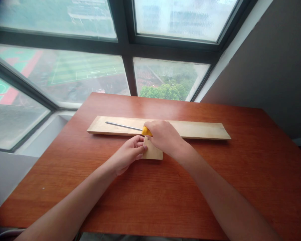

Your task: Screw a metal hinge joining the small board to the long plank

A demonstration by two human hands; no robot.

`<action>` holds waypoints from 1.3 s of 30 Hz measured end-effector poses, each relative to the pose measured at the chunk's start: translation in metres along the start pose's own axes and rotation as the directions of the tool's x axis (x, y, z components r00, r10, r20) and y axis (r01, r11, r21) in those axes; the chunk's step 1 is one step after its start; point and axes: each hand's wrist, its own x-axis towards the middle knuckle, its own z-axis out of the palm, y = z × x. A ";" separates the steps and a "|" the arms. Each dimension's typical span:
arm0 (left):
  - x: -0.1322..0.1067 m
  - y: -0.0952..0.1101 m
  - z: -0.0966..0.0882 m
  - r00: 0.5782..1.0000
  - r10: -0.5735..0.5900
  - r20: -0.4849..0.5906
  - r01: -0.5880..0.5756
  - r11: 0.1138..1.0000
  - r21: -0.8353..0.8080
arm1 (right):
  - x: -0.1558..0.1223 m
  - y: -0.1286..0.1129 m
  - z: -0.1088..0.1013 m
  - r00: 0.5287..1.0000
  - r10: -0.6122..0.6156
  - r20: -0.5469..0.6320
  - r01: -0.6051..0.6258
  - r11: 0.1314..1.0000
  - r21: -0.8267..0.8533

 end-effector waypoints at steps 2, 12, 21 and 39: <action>0.000 0.000 0.000 1.000 -0.002 0.004 0.002 1.000 -0.007 | -0.001 -0.001 -0.001 1.000 0.001 0.006 -0.001 1.000 -0.004; 0.000 0.001 -0.001 1.000 -0.010 0.012 0.010 1.000 -0.015 | -0.005 -0.001 -0.002 1.000 -0.011 -0.004 0.012 1.000 0.022; -0.002 0.002 0.000 1.000 -0.015 -0.006 0.015 1.000 -0.010 | -0.006 0.007 -0.009 0.999 0.028 -0.017 -0.028 1.000 0.014; -0.002 0.001 -0.001 1.000 -0.003 0.002 0.003 1.000 0.002 | -0.005 0.007 -0.015 0.998 0.048 0.038 -0.048 0.999 -0.009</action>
